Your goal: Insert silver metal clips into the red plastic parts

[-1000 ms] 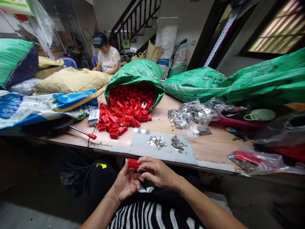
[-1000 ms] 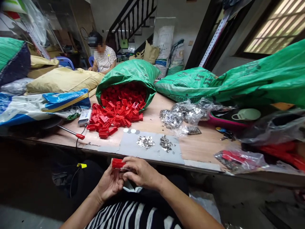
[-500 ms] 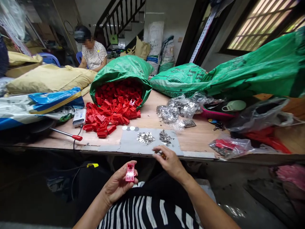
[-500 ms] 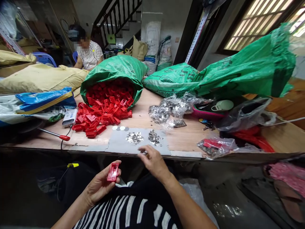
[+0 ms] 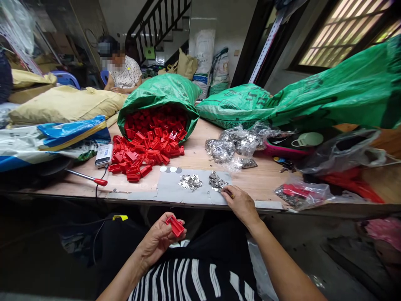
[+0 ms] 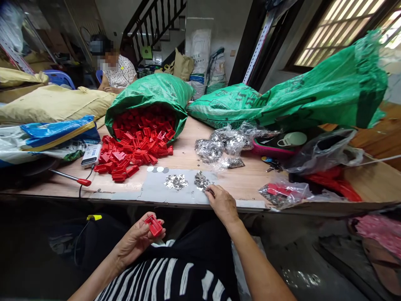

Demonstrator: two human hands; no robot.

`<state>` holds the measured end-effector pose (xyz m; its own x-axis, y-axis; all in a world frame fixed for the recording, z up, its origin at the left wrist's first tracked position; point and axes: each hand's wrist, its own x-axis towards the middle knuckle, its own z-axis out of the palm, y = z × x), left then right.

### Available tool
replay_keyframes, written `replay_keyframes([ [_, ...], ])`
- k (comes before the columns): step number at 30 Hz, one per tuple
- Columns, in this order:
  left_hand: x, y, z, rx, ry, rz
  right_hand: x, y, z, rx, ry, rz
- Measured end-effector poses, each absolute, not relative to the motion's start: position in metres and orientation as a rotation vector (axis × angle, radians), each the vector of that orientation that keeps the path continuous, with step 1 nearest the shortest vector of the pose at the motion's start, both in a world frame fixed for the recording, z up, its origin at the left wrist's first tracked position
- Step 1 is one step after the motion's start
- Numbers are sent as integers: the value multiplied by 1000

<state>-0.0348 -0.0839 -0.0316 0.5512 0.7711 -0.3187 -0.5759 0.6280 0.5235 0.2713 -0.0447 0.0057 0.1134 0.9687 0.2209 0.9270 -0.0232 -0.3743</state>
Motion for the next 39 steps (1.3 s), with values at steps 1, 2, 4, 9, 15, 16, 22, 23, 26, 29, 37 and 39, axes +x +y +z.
replay_keyframes([
  [1,-36,-84,-31,383,565,824,272,-45,7,-1970,-1842,152],
  [2,-36,-84,-31,381,568,827,272,-45,8,-1961,-1846,175],
  [4,-36,-84,-30,373,573,835,273,-47,10,-1940,-1862,227],
  [9,-34,-84,-32,378,570,827,277,-51,14,-1907,-1932,323],
  [15,-35,-85,-36,388,575,842,282,-50,11,-1904,-1910,316],
  [16,-35,-85,-36,389,577,844,282,-48,10,-1892,-1916,313],
  [22,-34,-85,-37,389,586,849,278,-39,10,-1847,-2012,360],
  [23,-34,-85,-37,388,589,848,278,-37,11,-1855,-2023,367],
  [26,-34,-85,-37,386,601,849,276,-33,13,-1875,-2033,368],
  [29,-34,-85,-37,381,613,855,274,-31,13,-1884,-2034,332],
  [37,-35,-86,-34,373,646,861,276,-39,22,-2090,-1956,281],
  [39,-34,-86,-32,368,647,862,280,-41,25,-2142,-1966,287],
])
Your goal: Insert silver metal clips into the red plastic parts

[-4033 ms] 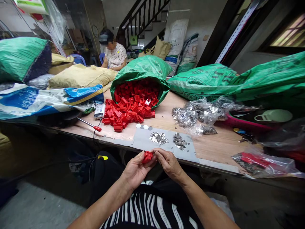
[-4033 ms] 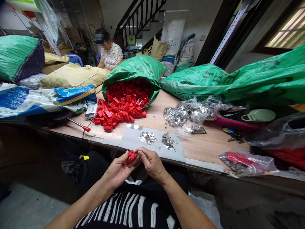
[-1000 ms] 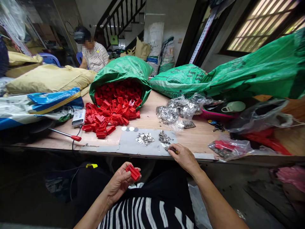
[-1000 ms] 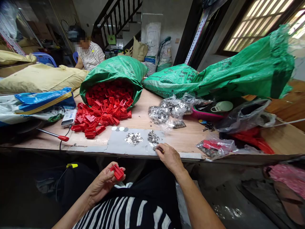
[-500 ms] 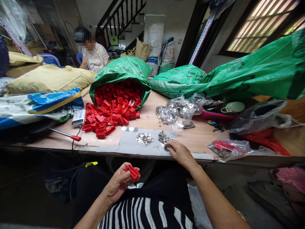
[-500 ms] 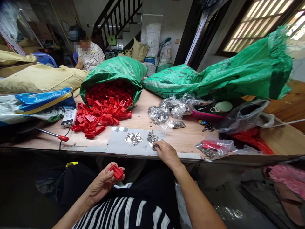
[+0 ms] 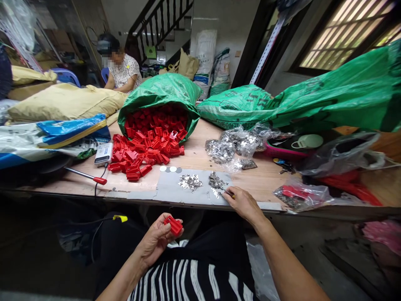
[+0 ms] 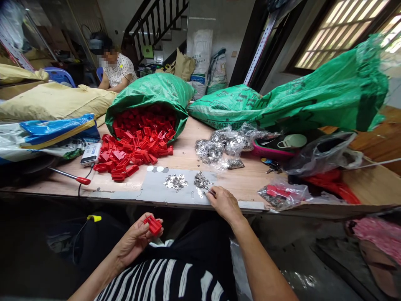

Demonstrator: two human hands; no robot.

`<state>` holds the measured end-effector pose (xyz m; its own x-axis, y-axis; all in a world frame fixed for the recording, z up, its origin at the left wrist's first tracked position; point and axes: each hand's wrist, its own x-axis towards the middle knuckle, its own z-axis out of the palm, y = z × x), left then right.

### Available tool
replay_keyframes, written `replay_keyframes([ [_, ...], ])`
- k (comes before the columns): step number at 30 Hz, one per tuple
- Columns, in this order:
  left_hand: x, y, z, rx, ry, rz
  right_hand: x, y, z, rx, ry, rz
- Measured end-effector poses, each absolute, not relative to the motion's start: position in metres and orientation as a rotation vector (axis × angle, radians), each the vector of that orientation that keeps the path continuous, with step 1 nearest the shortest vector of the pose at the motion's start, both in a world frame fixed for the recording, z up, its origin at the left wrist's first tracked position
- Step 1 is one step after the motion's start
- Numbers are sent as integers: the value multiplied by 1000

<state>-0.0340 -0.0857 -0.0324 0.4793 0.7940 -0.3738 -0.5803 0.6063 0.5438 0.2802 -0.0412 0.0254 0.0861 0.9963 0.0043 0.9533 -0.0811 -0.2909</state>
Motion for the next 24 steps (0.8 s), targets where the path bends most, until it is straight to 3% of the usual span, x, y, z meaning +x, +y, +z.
replay_keyframes([
  [13,-21,-81,-11,587,811,953,279,-34,21,-1909,-1968,418],
  [24,-10,-74,2,942,913,1170,283,-37,26,-1792,-1794,340],
])
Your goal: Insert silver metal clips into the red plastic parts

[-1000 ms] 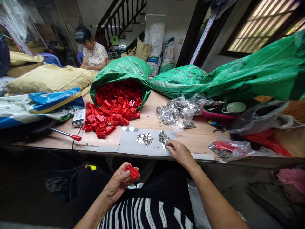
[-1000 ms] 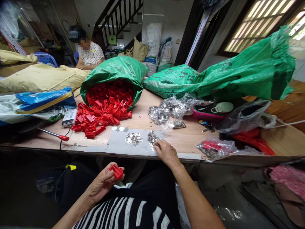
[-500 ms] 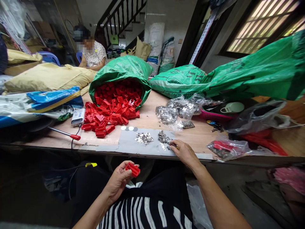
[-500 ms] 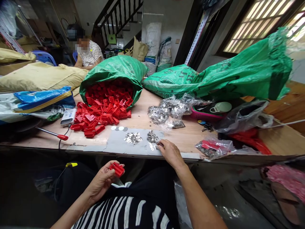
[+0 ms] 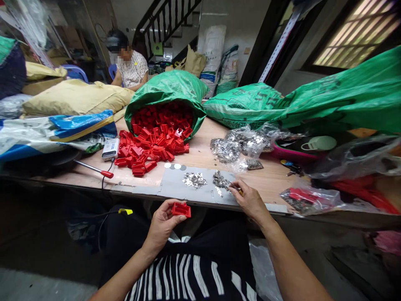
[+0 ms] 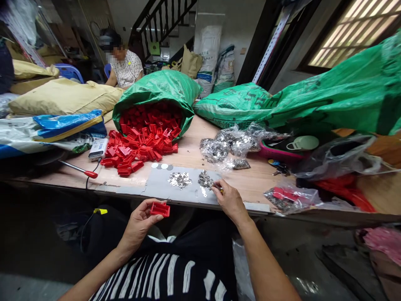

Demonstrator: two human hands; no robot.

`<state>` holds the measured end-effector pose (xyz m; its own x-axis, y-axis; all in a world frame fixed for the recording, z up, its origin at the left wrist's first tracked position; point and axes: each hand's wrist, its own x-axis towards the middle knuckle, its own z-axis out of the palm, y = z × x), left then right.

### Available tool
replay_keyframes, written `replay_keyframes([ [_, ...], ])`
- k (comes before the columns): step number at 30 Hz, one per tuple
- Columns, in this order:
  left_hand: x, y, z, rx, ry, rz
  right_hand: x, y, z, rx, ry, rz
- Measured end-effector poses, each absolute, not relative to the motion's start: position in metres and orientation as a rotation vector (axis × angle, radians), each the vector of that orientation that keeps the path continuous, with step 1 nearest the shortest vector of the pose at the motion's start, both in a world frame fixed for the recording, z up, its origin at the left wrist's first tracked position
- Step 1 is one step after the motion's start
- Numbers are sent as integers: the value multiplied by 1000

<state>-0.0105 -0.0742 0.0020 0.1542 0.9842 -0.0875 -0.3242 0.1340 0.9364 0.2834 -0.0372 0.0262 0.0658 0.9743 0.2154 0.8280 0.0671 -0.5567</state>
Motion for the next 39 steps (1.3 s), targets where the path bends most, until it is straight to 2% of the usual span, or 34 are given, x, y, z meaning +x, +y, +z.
replay_keyframes([
  [7,-4,-75,7,1427,1047,1313,218,-58,46,-1396,-1783,713],
  [13,-4,-75,7,1657,1099,1378,173,-70,48,-1288,-1876,640],
  [19,-3,-78,11,1579,1101,1386,164,-70,40,-1246,-1947,607],
  [27,-3,-80,10,1490,1111,1408,170,-70,46,-1223,-1899,827],
  [39,-2,-82,12,1569,1054,1374,174,-57,27,-1223,-1741,1134],
])
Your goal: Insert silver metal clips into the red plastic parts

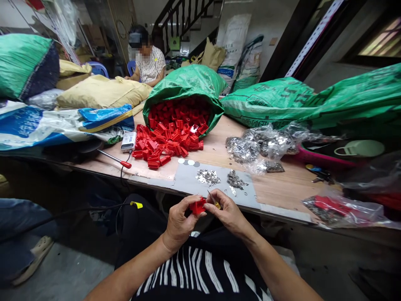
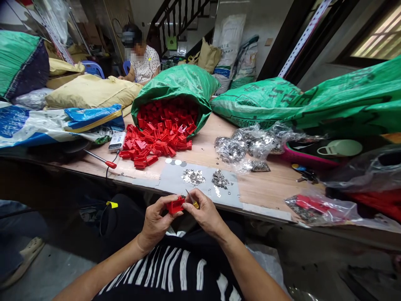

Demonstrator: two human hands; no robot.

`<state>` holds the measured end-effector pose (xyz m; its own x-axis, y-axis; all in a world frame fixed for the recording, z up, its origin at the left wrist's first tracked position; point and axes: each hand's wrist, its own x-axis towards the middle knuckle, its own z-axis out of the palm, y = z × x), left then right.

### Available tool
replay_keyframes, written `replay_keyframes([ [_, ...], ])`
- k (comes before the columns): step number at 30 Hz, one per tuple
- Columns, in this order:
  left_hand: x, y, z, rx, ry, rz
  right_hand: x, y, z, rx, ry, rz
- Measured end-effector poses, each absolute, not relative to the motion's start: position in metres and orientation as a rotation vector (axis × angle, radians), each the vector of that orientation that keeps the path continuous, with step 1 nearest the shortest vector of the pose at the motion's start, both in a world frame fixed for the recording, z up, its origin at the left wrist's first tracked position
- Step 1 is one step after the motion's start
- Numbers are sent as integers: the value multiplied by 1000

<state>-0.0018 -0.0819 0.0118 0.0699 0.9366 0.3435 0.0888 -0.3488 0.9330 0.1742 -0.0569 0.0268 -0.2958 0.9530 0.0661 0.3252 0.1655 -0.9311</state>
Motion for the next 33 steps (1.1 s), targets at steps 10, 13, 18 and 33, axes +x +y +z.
replay_keyframes([
  [10,-1,-88,3,1568,1049,1283,172,-65,9,-1153,-1498,1499],
  [13,-2,-90,2,1544,1040,1266,171,-69,7,-1097,-1358,1674],
  [18,-2,-91,0,1507,996,1227,174,-73,7,-1028,-1240,1829],
  [33,-5,-81,-3,978,831,1290,176,-61,16,-1042,-1319,1826],
])
